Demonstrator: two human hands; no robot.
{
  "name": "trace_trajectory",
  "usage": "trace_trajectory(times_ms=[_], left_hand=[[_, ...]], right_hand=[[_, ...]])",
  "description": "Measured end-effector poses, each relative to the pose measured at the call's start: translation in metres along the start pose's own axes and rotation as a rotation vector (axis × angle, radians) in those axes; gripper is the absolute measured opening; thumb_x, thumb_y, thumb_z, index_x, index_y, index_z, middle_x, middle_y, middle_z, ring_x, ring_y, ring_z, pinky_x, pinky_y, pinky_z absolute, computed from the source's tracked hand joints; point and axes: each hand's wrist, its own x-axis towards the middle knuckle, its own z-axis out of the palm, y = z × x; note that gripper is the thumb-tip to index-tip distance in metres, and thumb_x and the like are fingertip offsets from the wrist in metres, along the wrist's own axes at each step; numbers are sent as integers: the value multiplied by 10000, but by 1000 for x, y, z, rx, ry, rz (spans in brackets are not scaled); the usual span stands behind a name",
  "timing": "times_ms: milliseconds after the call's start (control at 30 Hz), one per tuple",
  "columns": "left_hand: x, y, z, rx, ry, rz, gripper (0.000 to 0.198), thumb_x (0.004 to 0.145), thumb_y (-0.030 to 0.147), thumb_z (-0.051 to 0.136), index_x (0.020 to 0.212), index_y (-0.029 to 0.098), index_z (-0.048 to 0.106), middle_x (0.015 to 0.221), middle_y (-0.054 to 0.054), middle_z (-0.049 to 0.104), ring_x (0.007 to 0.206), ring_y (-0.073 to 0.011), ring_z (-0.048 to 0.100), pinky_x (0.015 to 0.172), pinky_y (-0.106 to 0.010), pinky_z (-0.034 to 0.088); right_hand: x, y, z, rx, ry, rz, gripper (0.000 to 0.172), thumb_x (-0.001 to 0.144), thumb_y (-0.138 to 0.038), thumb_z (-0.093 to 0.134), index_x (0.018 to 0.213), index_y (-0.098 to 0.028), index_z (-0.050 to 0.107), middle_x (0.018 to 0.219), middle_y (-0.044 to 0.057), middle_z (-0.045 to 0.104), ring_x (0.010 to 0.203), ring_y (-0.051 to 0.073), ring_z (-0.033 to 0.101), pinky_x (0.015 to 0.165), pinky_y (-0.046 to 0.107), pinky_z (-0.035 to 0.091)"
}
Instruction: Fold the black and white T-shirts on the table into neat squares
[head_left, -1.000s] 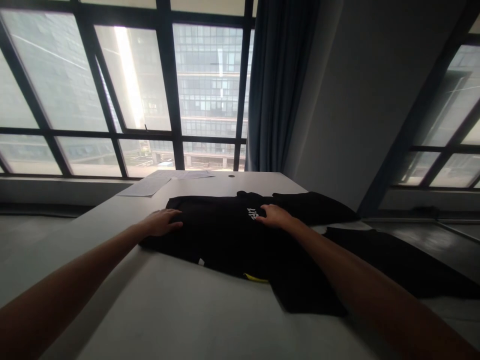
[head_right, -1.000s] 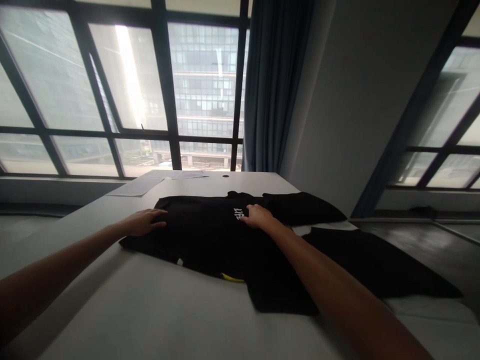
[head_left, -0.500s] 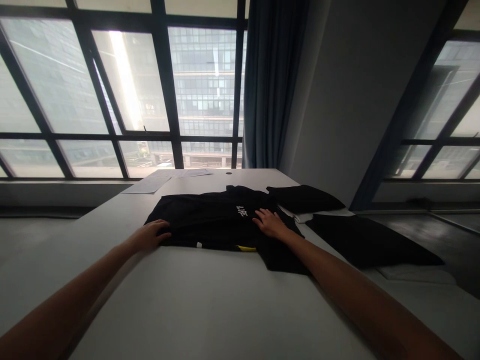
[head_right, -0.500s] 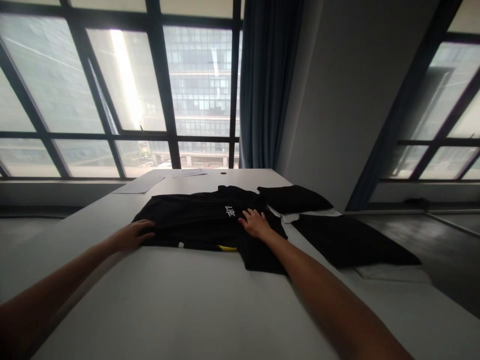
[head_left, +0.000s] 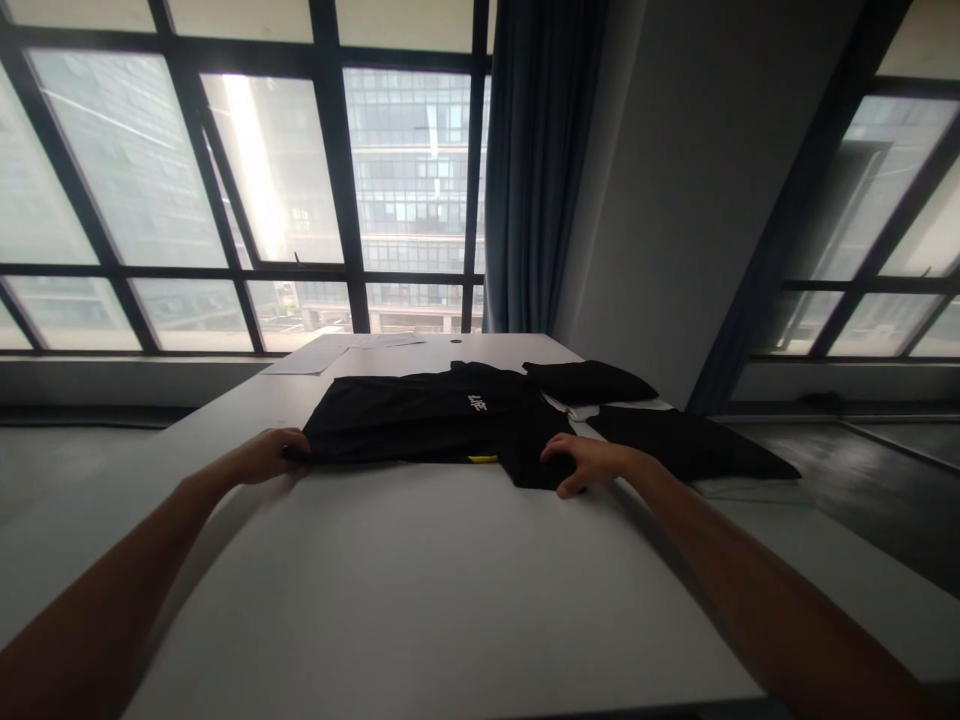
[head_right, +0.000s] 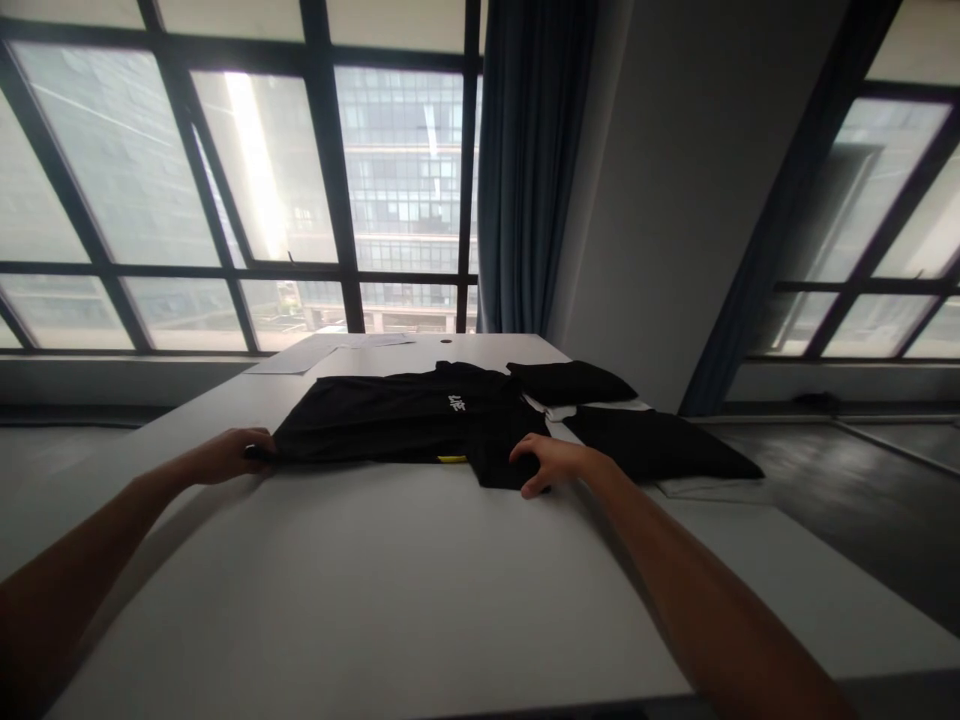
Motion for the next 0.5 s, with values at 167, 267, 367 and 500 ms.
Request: trace_trajectory(times_ms=[167, 267, 367, 500], left_hand=[[-20, -8, 3, -108, 41, 2, 379, 667, 546, 629, 886, 248, 710, 998, -24, 735, 960, -255, 644, 890, -313, 485], [-24, -10, -2, -157, 43, 17, 418, 678, 582, 637, 912, 244, 710, 1033, -37, 733, 982, -257, 648, 902, -318, 491], [-26, -8, -6, -196, -25, 20, 432, 701, 609, 635, 929, 250, 709, 1125, -33, 717, 1031, -257, 646, 908, -323, 503], [-27, -7, -4, -205, -124, 43, 439, 694, 640, 657, 894, 253, 709, 1246, -35, 677, 1141, -274, 612, 982, -350, 482]], right_hand=[[-4, 0, 0, -8, 135, -85, 201, 728, -382, 665, 798, -203, 724, 1240, 84, 619, 1042, 267, 622, 935, 358, 471], [-18, 8, -19, 116, 156, -143, 220, 726, -399, 666, 777, -188, 697, 1235, 91, 634, 1069, 266, 607, 948, 358, 461], [-33, 15, -33, 299, 131, -164, 305, 726, -467, 671, 762, -164, 685, 1260, 115, 633, 1055, 264, 615, 917, 352, 483], [-37, 28, -35, 428, 64, -119, 399, 737, -509, 666, 908, -155, 734, 1245, 119, 655, 1081, 276, 622, 933, 366, 491]])
